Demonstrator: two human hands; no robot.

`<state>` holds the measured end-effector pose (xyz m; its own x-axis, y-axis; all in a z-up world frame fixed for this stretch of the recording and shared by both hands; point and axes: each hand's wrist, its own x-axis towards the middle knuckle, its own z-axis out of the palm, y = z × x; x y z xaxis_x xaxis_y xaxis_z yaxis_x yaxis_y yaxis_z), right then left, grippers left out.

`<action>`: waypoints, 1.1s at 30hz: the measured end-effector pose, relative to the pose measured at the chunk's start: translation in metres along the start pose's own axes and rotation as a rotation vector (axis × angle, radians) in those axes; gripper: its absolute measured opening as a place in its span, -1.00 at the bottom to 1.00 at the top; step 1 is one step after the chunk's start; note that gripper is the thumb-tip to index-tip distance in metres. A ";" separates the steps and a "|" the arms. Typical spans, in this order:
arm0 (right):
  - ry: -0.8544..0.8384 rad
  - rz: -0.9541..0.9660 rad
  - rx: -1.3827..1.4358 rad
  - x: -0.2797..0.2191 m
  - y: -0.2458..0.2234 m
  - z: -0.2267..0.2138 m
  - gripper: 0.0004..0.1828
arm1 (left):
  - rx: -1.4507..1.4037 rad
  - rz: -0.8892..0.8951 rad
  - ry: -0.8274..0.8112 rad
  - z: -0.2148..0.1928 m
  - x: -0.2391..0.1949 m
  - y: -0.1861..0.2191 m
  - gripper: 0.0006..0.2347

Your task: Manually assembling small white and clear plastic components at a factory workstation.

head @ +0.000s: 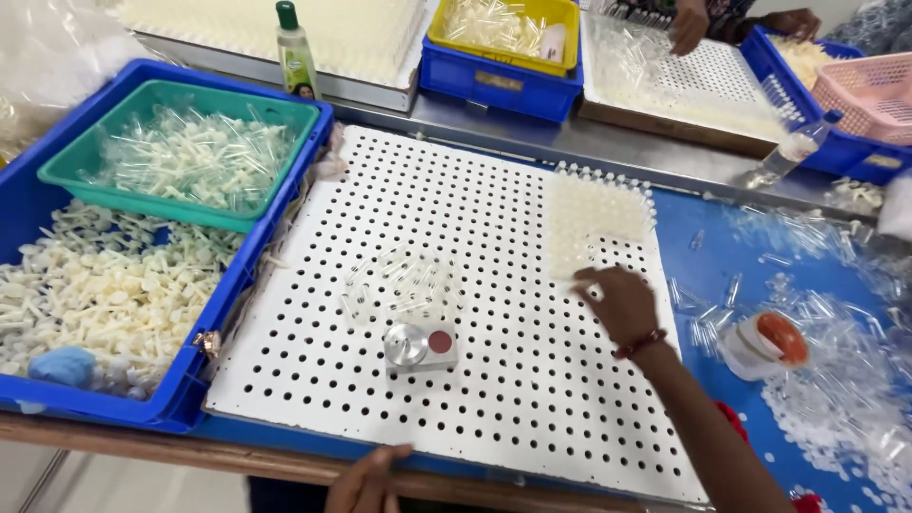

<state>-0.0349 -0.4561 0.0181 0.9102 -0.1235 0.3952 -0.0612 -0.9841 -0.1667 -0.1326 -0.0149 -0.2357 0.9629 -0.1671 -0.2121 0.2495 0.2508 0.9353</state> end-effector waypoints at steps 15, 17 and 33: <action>0.281 -0.195 0.039 0.004 -0.031 0.011 -0.75 | 0.072 -0.478 0.076 0.023 -0.031 0.070 -0.65; 0.185 -0.209 0.224 0.007 -0.052 0.029 -0.78 | 0.105 -0.442 0.031 0.025 -0.029 0.068 -0.69; -0.245 0.123 0.804 -0.039 -0.101 0.042 -0.78 | 0.163 -0.286 -0.054 0.059 0.004 0.185 -0.82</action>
<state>-0.0469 -0.3468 -0.0180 0.9849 -0.1012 0.1407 0.0596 -0.5642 -0.8235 -0.0882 -0.0255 -0.0467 0.8483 -0.2599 -0.4613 0.4848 0.0311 0.8741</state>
